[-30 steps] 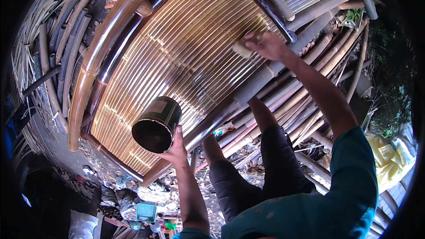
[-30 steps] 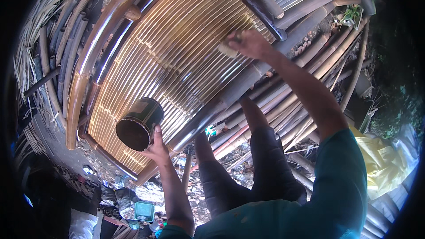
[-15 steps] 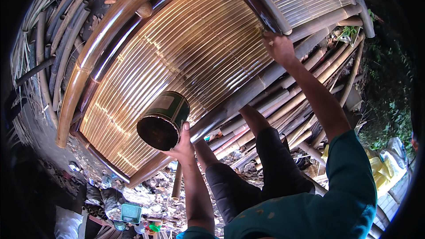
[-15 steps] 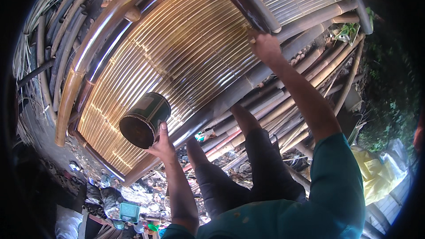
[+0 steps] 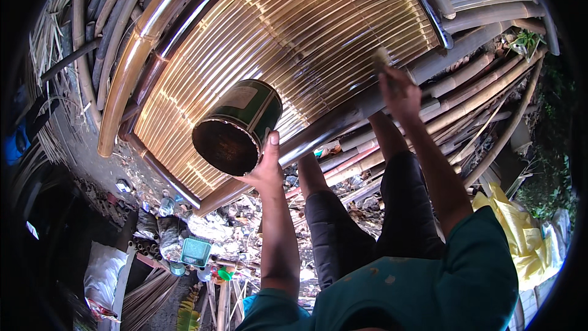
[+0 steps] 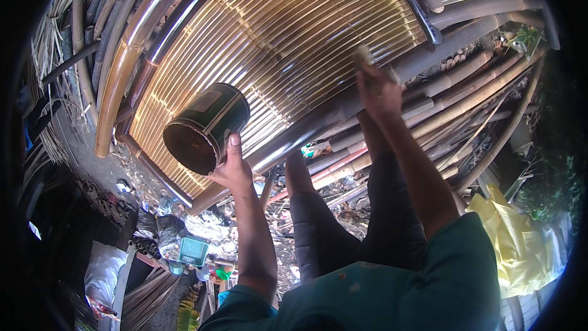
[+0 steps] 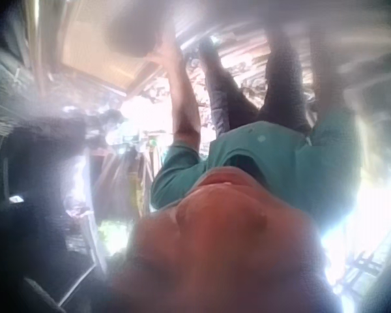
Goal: The person applies varnish to a bamboo chair using a brush. They repeatedly dip the brush into a can and coat the chair's slats and frame, moving around the chair to cover different sections.
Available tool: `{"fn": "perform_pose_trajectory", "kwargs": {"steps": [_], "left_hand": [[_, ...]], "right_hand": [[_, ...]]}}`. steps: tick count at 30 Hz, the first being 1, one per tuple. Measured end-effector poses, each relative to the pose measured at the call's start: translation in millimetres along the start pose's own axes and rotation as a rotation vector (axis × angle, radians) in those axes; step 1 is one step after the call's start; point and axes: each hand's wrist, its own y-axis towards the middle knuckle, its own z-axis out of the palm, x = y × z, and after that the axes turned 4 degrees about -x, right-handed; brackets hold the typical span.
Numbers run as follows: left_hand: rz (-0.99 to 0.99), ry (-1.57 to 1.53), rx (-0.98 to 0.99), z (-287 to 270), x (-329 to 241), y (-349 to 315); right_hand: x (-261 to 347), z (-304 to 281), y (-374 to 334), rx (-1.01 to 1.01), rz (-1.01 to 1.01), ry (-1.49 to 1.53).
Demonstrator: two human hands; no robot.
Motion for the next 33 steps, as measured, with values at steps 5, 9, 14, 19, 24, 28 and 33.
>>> {"fn": "perform_pose_trajectory", "kwargs": {"steps": [5,9,14,19,24,28,33], "left_hand": [[0.025,-0.032,0.041,-32.7,-25.7,23.5],[0.083,-0.133,0.001,-55.6,-19.3,38.3],[0.092,-0.097,-0.072,-97.3,-1.6,45.5],[0.081,-0.147,-0.094,-116.7,-3.4,50.4],[0.101,-0.162,-0.021,-139.2,-9.9,65.9],[0.066,0.003,-0.006,-148.9,-17.4,76.6],[0.075,-0.113,-0.017,-139.2,-7.7,77.2]], "right_hand": [[202.7,109.6,-154.5,0.765,0.298,0.754],[158.6,140.8,-132.3,0.377,0.001,0.773],[-24.9,16.9,48.9,-0.071,0.196,0.157],[48.0,63.8,41.8,-0.199,0.155,-0.006],[295.2,205.2,-116.2,0.720,-0.042,0.547],[298.0,200.2,-137.0,0.903,0.249,0.678],[59.2,58.0,-13.1,0.330,0.280,0.286]]}}
